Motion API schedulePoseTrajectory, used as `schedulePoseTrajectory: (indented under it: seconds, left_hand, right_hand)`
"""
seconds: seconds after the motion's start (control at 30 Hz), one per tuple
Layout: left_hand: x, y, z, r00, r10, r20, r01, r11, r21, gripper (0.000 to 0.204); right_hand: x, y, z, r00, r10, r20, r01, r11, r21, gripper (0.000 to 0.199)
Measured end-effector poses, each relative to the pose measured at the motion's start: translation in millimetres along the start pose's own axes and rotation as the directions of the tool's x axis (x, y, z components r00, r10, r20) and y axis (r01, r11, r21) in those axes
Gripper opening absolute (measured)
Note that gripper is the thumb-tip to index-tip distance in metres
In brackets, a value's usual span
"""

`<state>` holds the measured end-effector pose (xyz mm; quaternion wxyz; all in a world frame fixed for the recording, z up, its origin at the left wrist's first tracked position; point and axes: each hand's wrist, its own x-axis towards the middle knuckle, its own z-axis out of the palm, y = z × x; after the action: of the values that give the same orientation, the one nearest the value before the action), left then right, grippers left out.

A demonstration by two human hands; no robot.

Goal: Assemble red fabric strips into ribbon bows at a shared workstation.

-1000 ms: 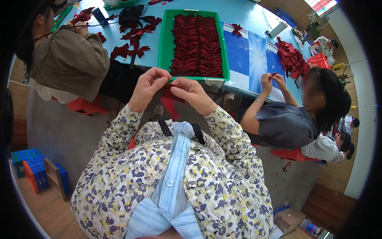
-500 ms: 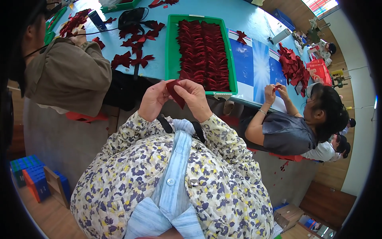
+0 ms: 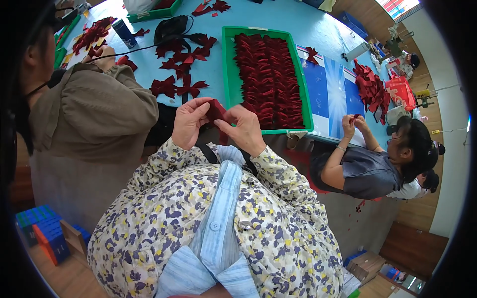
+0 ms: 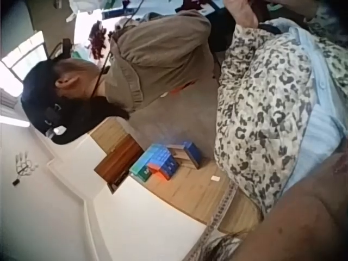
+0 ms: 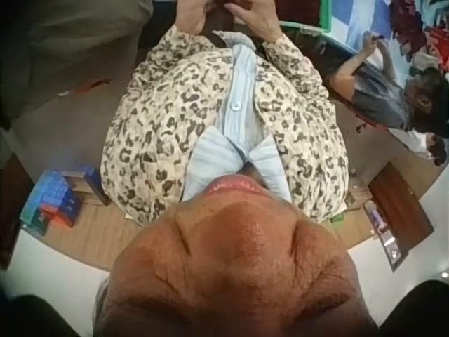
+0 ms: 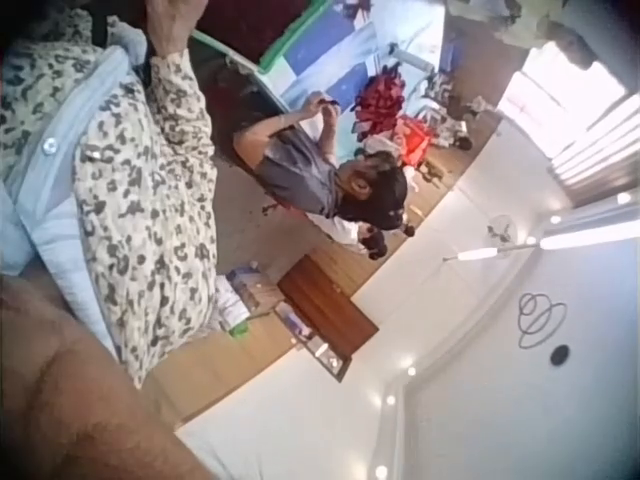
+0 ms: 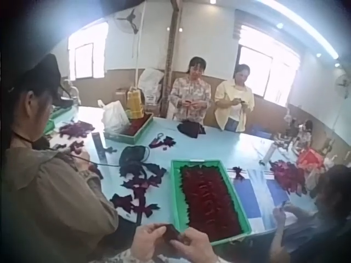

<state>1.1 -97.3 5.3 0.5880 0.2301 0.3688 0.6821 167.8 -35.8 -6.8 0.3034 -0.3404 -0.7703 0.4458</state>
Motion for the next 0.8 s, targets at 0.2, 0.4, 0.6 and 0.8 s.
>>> schedulePoseTrajectory:
  seconds: [0.2,0.4,0.6,0.8]
  left_hand:
    - [7.5,-2.2,14.7,1.000,-0.001,0.016,0.000,0.999,0.032,0.018]
    - [18.7,-7.5,35.3,1.000,0.025,0.002,-0.025,0.994,0.108,0.018]
    - [23.3,-9.1,55.2,0.997,0.076,-0.025,-0.069,0.978,0.199,0.016]
    - [36.1,-20.0,48.7,0.996,0.074,-0.054,-0.061,0.974,0.217,0.012]
  right_hand:
    - [14.4,-14.3,-18.7,0.962,-0.163,-0.220,0.167,0.986,0.001,0.021]
    - [17.1,-5.4,-38.0,0.984,0.061,0.169,-0.128,0.899,0.418,0.021]
    - [19.7,-7.2,-59.8,0.970,0.069,0.234,-0.179,0.851,0.494,0.020]
    - [26.3,3.6,-62.1,0.972,0.054,0.228,-0.167,0.842,0.513,0.019]
